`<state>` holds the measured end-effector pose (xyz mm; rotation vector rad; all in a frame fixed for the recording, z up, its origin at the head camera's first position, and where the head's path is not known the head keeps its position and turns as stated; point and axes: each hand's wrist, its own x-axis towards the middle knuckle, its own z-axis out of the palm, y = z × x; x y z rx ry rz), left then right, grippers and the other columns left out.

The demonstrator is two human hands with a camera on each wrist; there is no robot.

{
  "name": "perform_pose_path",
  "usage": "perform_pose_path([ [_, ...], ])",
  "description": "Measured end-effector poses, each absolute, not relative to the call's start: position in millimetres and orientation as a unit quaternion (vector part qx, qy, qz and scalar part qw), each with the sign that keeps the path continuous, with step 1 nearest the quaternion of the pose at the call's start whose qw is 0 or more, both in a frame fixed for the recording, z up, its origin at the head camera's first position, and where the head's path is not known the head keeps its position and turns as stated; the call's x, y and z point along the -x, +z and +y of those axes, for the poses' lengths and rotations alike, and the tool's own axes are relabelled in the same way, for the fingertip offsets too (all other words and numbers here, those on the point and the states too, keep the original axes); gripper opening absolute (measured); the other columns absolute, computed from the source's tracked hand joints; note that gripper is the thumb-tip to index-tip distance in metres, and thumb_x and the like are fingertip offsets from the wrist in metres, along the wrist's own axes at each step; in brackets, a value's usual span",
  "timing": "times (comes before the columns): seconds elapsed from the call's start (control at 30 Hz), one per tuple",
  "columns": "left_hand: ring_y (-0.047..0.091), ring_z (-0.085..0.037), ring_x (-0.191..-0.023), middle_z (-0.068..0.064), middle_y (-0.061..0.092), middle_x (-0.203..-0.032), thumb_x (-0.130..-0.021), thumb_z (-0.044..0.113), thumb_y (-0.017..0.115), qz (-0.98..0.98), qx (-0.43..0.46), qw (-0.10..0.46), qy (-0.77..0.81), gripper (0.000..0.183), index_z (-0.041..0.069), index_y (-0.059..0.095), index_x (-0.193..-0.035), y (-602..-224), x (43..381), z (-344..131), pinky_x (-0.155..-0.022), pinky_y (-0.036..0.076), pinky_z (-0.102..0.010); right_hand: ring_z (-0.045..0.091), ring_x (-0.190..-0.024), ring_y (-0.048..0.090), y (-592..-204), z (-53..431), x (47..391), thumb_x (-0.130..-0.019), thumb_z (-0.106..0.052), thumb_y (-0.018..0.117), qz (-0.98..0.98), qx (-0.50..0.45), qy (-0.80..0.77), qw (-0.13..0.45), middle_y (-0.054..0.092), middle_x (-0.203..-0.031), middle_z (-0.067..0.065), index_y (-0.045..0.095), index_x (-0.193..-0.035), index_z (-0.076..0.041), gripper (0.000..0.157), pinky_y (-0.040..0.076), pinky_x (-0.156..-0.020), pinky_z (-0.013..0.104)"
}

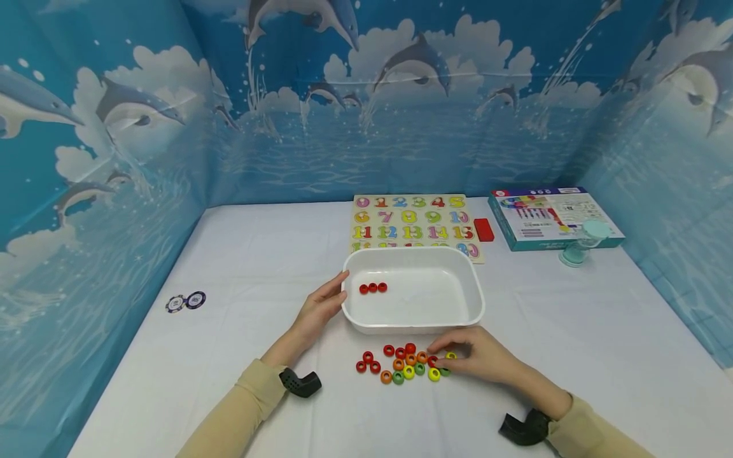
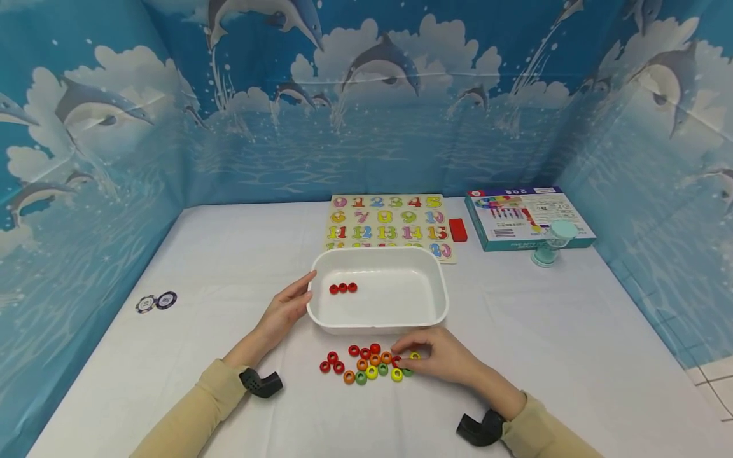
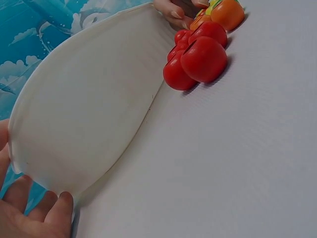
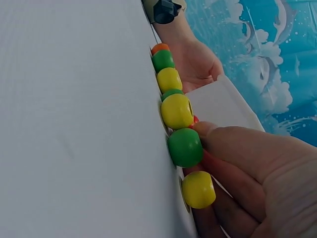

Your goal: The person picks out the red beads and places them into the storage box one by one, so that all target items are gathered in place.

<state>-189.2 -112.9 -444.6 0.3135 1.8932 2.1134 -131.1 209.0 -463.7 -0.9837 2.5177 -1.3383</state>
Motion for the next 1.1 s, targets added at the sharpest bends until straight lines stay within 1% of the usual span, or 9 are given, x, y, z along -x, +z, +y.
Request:
perform_pose_path([
  [0.3,0.020,-0.018,-0.131,0.000,0.019,-0.146,-0.092,0.015,0.049,0.661,-0.113,0.140,0.729,0.047,0.011,0.036,-0.137,-445,189,-113,-0.100,0.032,-0.027,0.007,-0.084,0.057,-460,206,128,-0.074,-0.031,0.072,0.844,0.291,-0.442,0.083,0.064,-0.089,-0.014,0.069,-0.093,-0.026,0.020,0.048,-0.074,0.024],
  [0.4,0.021,-0.016,-0.131,0.001,0.019,-0.146,-0.092,0.015,0.049,0.661,-0.114,0.140,0.728,0.047,0.012,0.036,-0.137,-445,189,-113,-0.099,0.032,-0.026,0.011,-0.082,0.058,-450,201,124,-0.074,-0.023,0.073,0.844,0.286,-0.446,0.084,0.065,-0.088,-0.010,0.070,-0.091,-0.020,0.018,0.048,-0.074,0.024],
  [0.53,0.019,-0.019,-0.132,0.000,0.018,-0.146,-0.092,0.015,0.049,0.662,-0.116,0.141,0.727,0.047,0.011,0.036,-0.137,-445,189,-113,-0.100,0.032,-0.026,0.013,-0.082,0.059,-449,200,123,-0.073,-0.020,0.073,0.846,0.276,-0.448,0.087,0.065,-0.087,-0.008,0.069,-0.091,-0.019,0.018,0.049,-0.073,0.025],
  [0.63,0.018,-0.020,-0.132,0.000,0.018,-0.146,-0.092,0.015,0.049,0.665,-0.115,0.140,0.725,0.047,0.011,0.036,-0.137,-444,189,-113,-0.100,0.032,-0.027,0.010,-0.083,0.059,-458,204,126,-0.074,-0.028,0.072,0.847,0.276,-0.446,0.083,0.064,-0.089,-0.012,0.068,-0.092,-0.024,0.019,0.049,-0.073,0.025],
  [0.73,0.018,-0.019,-0.132,0.000,0.018,-0.146,-0.092,0.015,0.049,0.664,-0.114,0.141,0.726,0.047,0.011,0.036,-0.137,-444,188,-112,-0.100,0.031,-0.027,0.007,-0.085,0.058,-456,204,125,-0.075,-0.031,0.071,0.853,0.281,-0.434,0.070,0.064,-0.089,-0.015,0.067,-0.092,-0.025,0.019,0.048,-0.077,0.025],
  [0.83,0.019,-0.018,-0.132,0.000,0.017,-0.146,-0.092,0.015,0.049,0.662,-0.112,0.140,0.728,0.047,0.011,0.036,-0.137,-445,189,-112,-0.101,0.031,-0.027,0.005,-0.085,0.057,-452,202,124,-0.075,-0.031,0.071,0.862,0.285,-0.416,0.054,0.063,-0.088,-0.017,0.067,-0.093,-0.025,0.020,0.048,-0.078,0.026],
  [0.9,0.020,-0.017,-0.131,0.000,0.018,-0.146,-0.092,0.015,0.050,0.661,-0.109,0.138,0.730,0.047,0.011,0.037,-0.137,-445,189,-113,-0.100,0.031,-0.027,0.005,-0.083,0.058,-447,200,122,-0.076,-0.031,0.071,0.864,0.289,-0.408,0.050,0.063,-0.088,-0.017,0.067,-0.095,-0.024,0.021,0.049,-0.077,0.026],
  [1.0,0.021,-0.016,-0.131,0.000,0.019,-0.146,-0.091,0.016,0.051,0.660,-0.105,0.136,0.731,0.047,0.012,0.038,-0.136,-446,190,-113,-0.100,0.032,-0.026,0.005,-0.083,0.058,-438,197,119,-0.076,-0.030,0.070,0.858,0.300,-0.412,0.059,0.063,-0.091,-0.016,0.067,-0.097,-0.024,0.022,0.051,-0.074,0.025],
  [1.1,0.021,-0.015,-0.131,0.000,0.019,-0.146,-0.091,0.016,0.051,0.658,-0.106,0.139,0.733,0.047,0.012,0.038,-0.136,-445,190,-113,-0.099,0.033,-0.025,0.006,-0.081,0.059,-422,194,116,-0.076,-0.026,0.070,0.839,0.316,-0.437,0.072,0.064,-0.092,-0.012,0.066,-0.098,-0.022,0.023,0.053,-0.071,0.028],
])
